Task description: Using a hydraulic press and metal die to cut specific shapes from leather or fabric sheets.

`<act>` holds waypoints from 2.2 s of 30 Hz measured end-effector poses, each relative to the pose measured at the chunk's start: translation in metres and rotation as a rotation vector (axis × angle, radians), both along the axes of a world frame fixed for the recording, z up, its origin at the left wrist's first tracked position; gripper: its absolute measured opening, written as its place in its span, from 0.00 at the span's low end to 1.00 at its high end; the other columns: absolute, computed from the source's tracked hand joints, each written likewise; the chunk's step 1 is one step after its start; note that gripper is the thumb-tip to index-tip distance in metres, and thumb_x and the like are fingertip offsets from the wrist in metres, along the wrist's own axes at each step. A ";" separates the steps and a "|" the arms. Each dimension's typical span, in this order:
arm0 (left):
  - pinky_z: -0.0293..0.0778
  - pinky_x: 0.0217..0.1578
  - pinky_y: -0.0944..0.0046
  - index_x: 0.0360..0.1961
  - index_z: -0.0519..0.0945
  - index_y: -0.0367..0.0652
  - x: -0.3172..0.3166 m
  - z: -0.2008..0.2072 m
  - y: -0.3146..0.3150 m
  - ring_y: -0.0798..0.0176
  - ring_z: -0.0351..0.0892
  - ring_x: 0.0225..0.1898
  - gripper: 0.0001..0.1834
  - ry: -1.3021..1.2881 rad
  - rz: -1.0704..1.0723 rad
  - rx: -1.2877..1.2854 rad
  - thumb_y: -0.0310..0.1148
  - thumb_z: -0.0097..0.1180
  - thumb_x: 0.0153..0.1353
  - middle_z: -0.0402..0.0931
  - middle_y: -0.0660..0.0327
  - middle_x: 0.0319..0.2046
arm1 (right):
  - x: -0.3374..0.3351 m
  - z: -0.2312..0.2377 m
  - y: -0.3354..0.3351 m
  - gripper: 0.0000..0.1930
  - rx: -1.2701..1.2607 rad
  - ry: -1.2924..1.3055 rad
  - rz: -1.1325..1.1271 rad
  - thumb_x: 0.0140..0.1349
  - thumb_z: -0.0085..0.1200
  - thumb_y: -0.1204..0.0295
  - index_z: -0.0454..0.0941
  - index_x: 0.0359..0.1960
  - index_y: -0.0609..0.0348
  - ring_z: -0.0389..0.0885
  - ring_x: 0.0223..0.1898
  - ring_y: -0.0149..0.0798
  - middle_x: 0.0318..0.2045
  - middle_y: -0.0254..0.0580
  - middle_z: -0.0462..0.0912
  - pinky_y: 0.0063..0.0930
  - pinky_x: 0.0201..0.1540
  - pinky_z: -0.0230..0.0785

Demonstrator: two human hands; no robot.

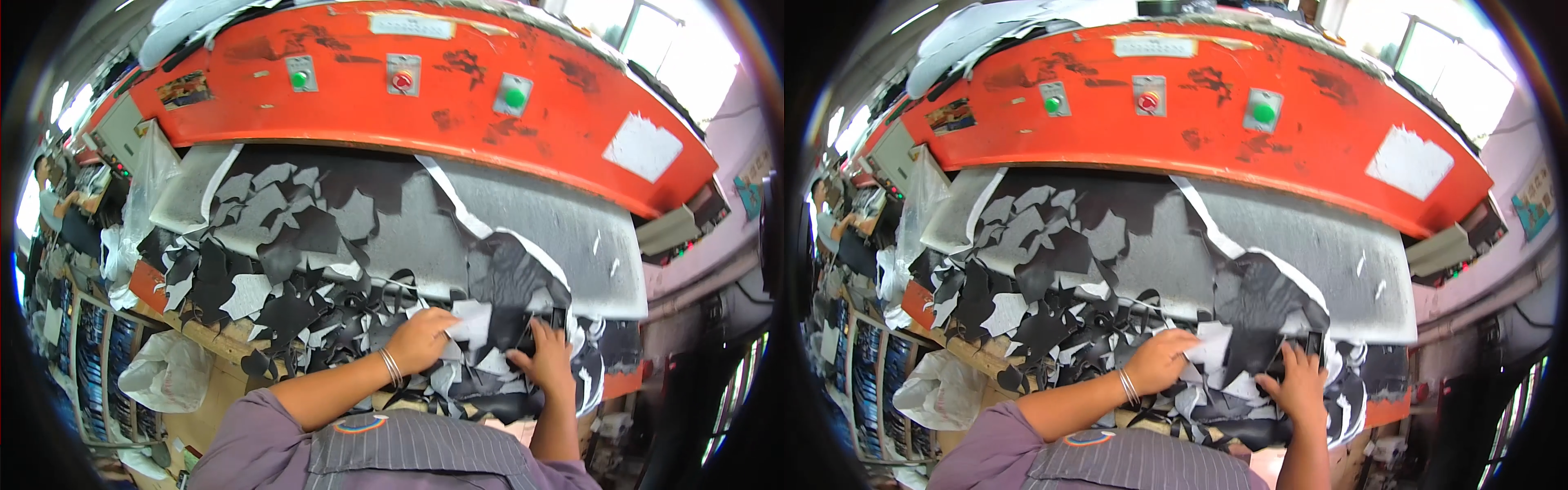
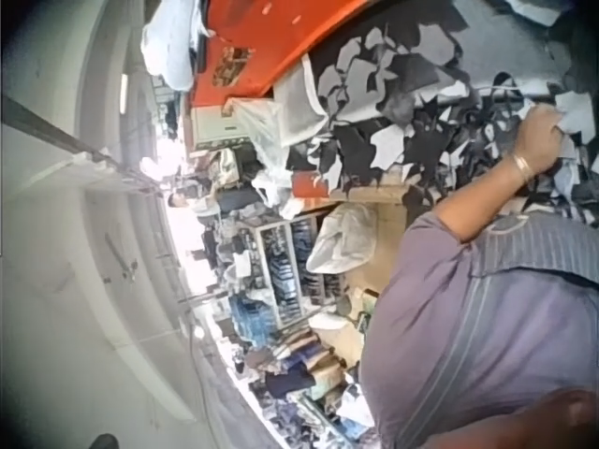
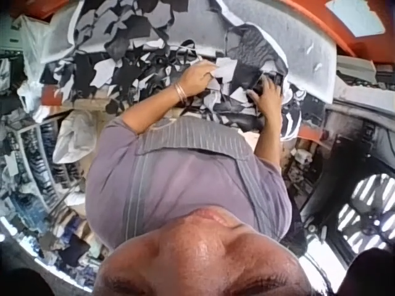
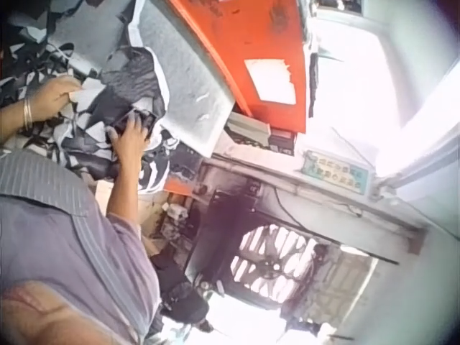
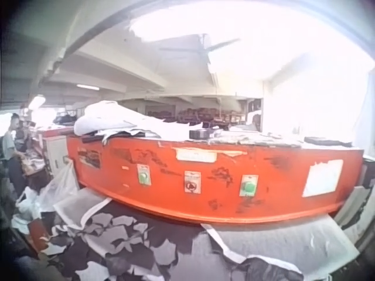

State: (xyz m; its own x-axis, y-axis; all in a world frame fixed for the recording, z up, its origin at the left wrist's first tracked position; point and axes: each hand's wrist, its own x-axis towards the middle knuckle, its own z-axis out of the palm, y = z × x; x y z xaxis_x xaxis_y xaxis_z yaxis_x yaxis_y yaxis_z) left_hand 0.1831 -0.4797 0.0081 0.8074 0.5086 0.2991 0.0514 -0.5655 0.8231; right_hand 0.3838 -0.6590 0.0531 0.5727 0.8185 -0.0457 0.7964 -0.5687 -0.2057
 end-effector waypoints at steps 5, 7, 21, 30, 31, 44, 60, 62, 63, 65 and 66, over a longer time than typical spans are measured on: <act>0.70 0.34 0.48 0.31 0.75 0.37 -0.001 0.007 0.010 0.41 0.76 0.34 0.10 0.208 0.133 -0.037 0.33 0.48 0.61 0.74 0.47 0.28 | -0.006 0.020 0.082 0.30 0.446 -0.118 0.299 0.55 0.59 0.51 0.71 0.56 0.55 0.67 0.61 0.47 0.58 0.46 0.73 0.55 0.63 0.51; 0.71 0.33 0.48 0.29 0.75 0.37 -0.004 0.016 0.012 0.41 0.75 0.33 0.12 0.246 0.163 0.005 0.36 0.49 0.62 0.75 0.48 0.29 | -0.006 0.002 0.110 0.30 0.424 -0.065 0.377 0.60 0.53 0.49 0.68 0.61 0.49 0.61 0.66 0.46 0.62 0.45 0.67 0.58 0.65 0.46; 0.66 0.25 0.68 0.34 0.77 0.37 -0.198 0.096 0.079 0.73 0.68 0.22 0.06 0.232 0.520 0.003 0.29 0.54 0.62 0.72 0.62 0.20 | -0.009 -0.041 0.138 0.25 0.048 -0.089 0.334 0.67 0.39 0.49 0.64 0.65 0.34 0.55 0.70 0.40 0.66 0.41 0.63 0.61 0.69 0.28; 0.72 0.43 0.48 0.37 0.79 0.35 -0.348 0.045 0.193 0.42 0.78 0.41 0.15 0.495 1.025 0.727 0.37 0.47 0.65 0.79 0.45 0.37 | 0.050 -0.047 0.149 0.40 0.395 0.306 -0.086 0.58 0.56 0.55 0.55 0.68 0.61 0.72 0.57 0.56 0.54 0.53 0.77 0.34 0.60 0.63; 0.71 0.44 0.49 0.37 0.78 0.32 -0.378 0.035 0.201 0.41 0.77 0.42 0.19 0.475 1.048 0.644 0.40 0.45 0.67 0.79 0.44 0.37 | 0.040 -0.036 0.155 0.40 0.383 0.287 -0.119 0.58 0.56 0.55 0.55 0.68 0.61 0.72 0.57 0.56 0.54 0.53 0.77 0.34 0.60 0.63; 0.68 0.30 0.51 0.24 0.71 0.41 -0.292 0.107 0.173 0.46 0.74 0.28 0.12 0.136 0.154 0.455 0.35 0.56 0.59 0.71 0.53 0.22 | -0.318 0.034 0.272 0.47 0.239 0.379 0.537 0.50 0.62 0.64 0.47 0.69 0.58 0.78 0.41 0.60 0.37 0.62 0.79 0.49 0.45 0.69; 0.65 0.32 0.60 0.23 0.72 0.33 -0.347 0.101 0.148 0.63 0.68 0.27 0.14 -0.227 -0.436 -0.210 0.34 0.56 0.57 0.68 0.57 0.22 | -0.366 0.044 0.245 0.20 0.081 0.746 0.621 0.51 0.59 0.73 0.78 0.48 0.61 0.81 0.46 0.40 0.45 0.46 0.83 0.32 0.52 0.69; 0.64 0.30 0.62 0.23 0.71 0.33 -0.359 0.102 0.139 0.65 0.66 0.26 0.14 -0.170 -0.442 -0.278 0.34 0.56 0.56 0.66 0.58 0.21 | -0.353 0.020 0.235 0.14 0.310 0.559 0.718 0.54 0.52 0.79 0.79 0.43 0.57 0.84 0.41 0.42 0.37 0.50 0.83 0.30 0.42 0.73; 0.63 0.29 0.62 0.23 0.71 0.33 -0.368 0.100 0.137 0.66 0.66 0.25 0.14 -0.163 -0.446 -0.305 0.34 0.56 0.57 0.66 0.58 0.21 | -0.349 0.026 0.235 0.13 0.294 0.478 0.686 0.54 0.49 0.82 0.78 0.42 0.57 0.84 0.35 0.47 0.32 0.49 0.83 0.34 0.36 0.74; 0.63 0.29 0.63 0.23 0.72 0.33 -0.384 0.096 0.138 0.67 0.66 0.25 0.14 -0.152 -0.448 -0.332 0.34 0.55 0.58 0.66 0.59 0.21 | -0.332 0.032 0.241 0.12 0.496 0.125 0.758 0.55 0.49 0.82 0.76 0.40 0.57 0.81 0.28 0.52 0.26 0.48 0.81 0.39 0.31 0.72; 0.63 0.29 0.63 0.22 0.72 0.33 -0.394 0.094 0.139 0.68 0.66 0.26 0.15 -0.137 -0.355 -0.361 0.35 0.54 0.58 0.66 0.59 0.21 | -0.330 0.037 0.243 0.12 0.497 0.129 0.768 0.55 0.49 0.82 0.76 0.40 0.57 0.81 0.28 0.52 0.26 0.48 0.81 0.39 0.31 0.72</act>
